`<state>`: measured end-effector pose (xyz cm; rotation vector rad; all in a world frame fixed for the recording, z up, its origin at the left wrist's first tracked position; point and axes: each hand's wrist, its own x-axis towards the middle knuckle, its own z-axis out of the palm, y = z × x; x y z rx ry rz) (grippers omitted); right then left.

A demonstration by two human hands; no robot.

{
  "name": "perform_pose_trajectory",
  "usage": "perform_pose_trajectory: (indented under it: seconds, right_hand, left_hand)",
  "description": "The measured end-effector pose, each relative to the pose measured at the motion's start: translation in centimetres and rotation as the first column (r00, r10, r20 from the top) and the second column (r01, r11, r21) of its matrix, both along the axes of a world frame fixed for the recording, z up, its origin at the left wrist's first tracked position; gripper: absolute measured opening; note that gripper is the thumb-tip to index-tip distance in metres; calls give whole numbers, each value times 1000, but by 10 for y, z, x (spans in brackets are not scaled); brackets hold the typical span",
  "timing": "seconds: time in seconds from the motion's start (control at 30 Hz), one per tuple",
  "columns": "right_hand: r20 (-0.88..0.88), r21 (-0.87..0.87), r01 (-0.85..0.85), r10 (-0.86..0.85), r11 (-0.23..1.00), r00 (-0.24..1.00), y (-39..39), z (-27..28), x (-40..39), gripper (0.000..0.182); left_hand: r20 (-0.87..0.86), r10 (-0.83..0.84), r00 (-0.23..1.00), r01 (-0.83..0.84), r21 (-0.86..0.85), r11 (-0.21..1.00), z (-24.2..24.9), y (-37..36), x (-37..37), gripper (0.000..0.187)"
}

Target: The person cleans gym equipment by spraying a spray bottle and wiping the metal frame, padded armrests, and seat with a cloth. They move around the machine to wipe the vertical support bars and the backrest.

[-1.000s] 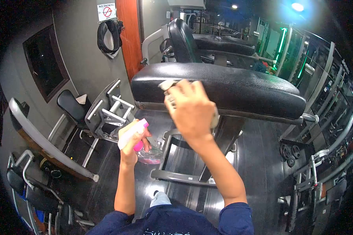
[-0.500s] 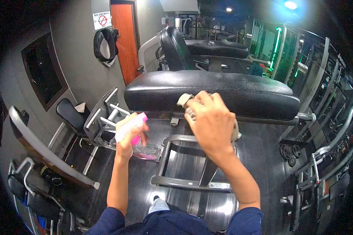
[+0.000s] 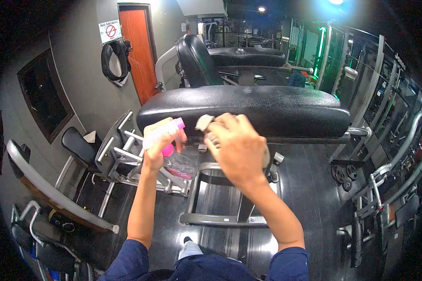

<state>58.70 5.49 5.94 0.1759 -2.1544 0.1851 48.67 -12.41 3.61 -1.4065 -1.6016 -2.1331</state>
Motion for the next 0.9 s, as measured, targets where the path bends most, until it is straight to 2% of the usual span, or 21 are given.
perform_pose_trajectory:
  seconds: [0.07, 0.13, 0.2, 0.27, 0.4, 0.5, 0.6, 0.73, 0.77, 0.8, 0.87, 0.9]
  right_hand:
    - [-56, -34, 102, -104, 994, 993, 14, 5, 8, 19]
    - [-96, -151, 152, -167, 977, 981, 24, 13, 12, 21]
    - [-104, -164, 166, -185, 972, 977, 27, 19, 8, 22]
    - [-142, -112, 150, -165, 982, 976, 13, 22, 0, 21]
    - [-128, -37, 2, -7, 999, 992, -11, 9, -14, 20]
    - [-65, -49, -36, 33, 998, 997, -8, -3, -8, 19]
    - [-83, -13, -25, 24, 1000, 996, 13, -13, 5, 19]
    - [-223, -184, 115, -155, 976, 962, 39, -13, 21, 15]
    - [-264, -257, 89, -159, 962, 951, 41, -13, 20, 14]
    - [-264, -254, 89, -157, 963, 952, 39, -15, 18, 14]
    - [-296, -233, 91, -160, 968, 942, 27, -26, 8, 15]
    - [-303, -233, 29, -101, 972, 948, 18, -31, 0, 15]
  left_hand:
    - [-9, -16, 1000, 16, -2, 1000, -2, 4, -2, 26]
    - [-28, 27, 999, -27, 11, 1000, -4, 8, -2, 27]
    - [-31, 37, 999, -37, 15, 999, -6, 12, -2, 26]
    - [-36, 48, 998, -48, 18, 999, -7, 15, -2, 26]
    - [-32, 81, 996, -80, 42, 996, -10, 16, -1, 22]
    - [-59, 107, 993, -105, 33, 994, -12, 15, -3, 21]
    - [-94, 125, 988, -123, 33, 992, -14, 17, -4, 21]
    - [-104, 155, 982, -152, 37, 988, -13, 18, -1, 21]
    - [-90, 186, 978, -188, -6, 982, -12, 17, 1, 27]
    - [-76, 218, 973, -222, -47, 974, -11, 17, 3, 33]
    - [-87, 226, 970, -230, -51, 972, -8, 17, 8, 33]
    - [-99, 233, 967, -240, -60, 969, -7, 17, 10, 33]
